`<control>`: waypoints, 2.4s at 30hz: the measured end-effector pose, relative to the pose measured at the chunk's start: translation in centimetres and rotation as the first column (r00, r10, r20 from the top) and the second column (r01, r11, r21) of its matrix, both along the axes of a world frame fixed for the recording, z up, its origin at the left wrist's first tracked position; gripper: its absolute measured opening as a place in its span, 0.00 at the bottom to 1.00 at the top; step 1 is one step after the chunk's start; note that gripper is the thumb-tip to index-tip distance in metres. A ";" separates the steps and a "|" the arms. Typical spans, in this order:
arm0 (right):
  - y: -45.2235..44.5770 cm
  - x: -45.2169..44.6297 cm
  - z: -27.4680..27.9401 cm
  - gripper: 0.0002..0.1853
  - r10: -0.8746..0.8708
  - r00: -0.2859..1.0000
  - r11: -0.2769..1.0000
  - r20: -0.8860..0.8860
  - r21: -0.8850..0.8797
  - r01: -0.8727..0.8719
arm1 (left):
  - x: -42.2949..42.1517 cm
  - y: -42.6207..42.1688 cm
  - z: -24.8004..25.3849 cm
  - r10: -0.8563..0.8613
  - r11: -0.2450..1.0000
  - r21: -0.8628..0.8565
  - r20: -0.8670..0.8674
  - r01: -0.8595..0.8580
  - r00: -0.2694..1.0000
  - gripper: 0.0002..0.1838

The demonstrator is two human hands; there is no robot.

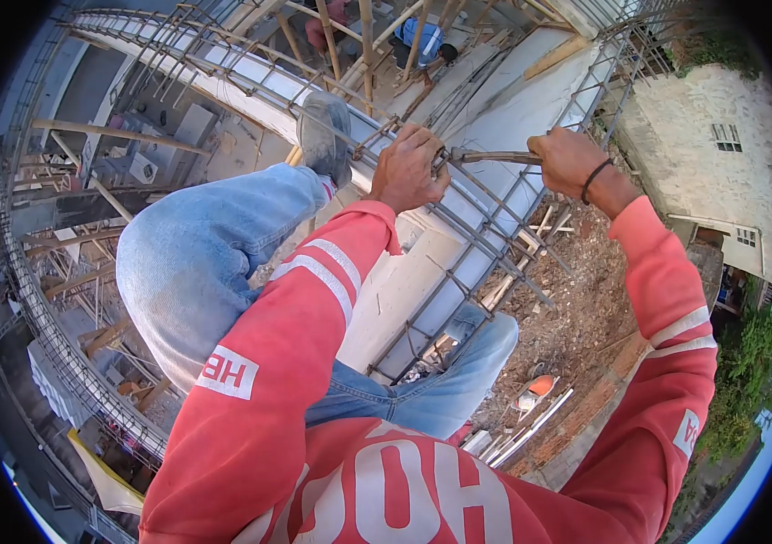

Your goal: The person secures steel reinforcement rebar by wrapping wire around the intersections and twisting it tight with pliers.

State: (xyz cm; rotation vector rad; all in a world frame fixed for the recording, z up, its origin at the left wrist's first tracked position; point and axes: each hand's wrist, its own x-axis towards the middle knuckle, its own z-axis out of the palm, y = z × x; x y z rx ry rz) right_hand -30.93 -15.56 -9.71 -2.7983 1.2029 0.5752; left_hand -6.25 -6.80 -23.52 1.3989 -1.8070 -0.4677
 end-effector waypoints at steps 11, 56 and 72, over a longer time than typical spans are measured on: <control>1.4 -0.7 -0.7 0.18 -0.698 0.652 0.004 -0.295 0.909 0.416 | 0.0 0.0 -0.5 -0.032 0.999 0.027 0.000 0.032 0.999 0.12; 0.8 1.8 3.9 0.30 0.025 0.949 0.996 -0.316 -0.075 -0.051 | -0.5 0.1 -0.4 0.015 0.998 0.054 0.003 -0.015 1.000 0.10; -1.3 -1.1 1.7 0.24 0.066 0.970 0.996 -0.236 -0.035 -0.076 | -2.1 1.8 2.3 0.139 0.978 -0.166 0.047 -0.129 0.989 0.26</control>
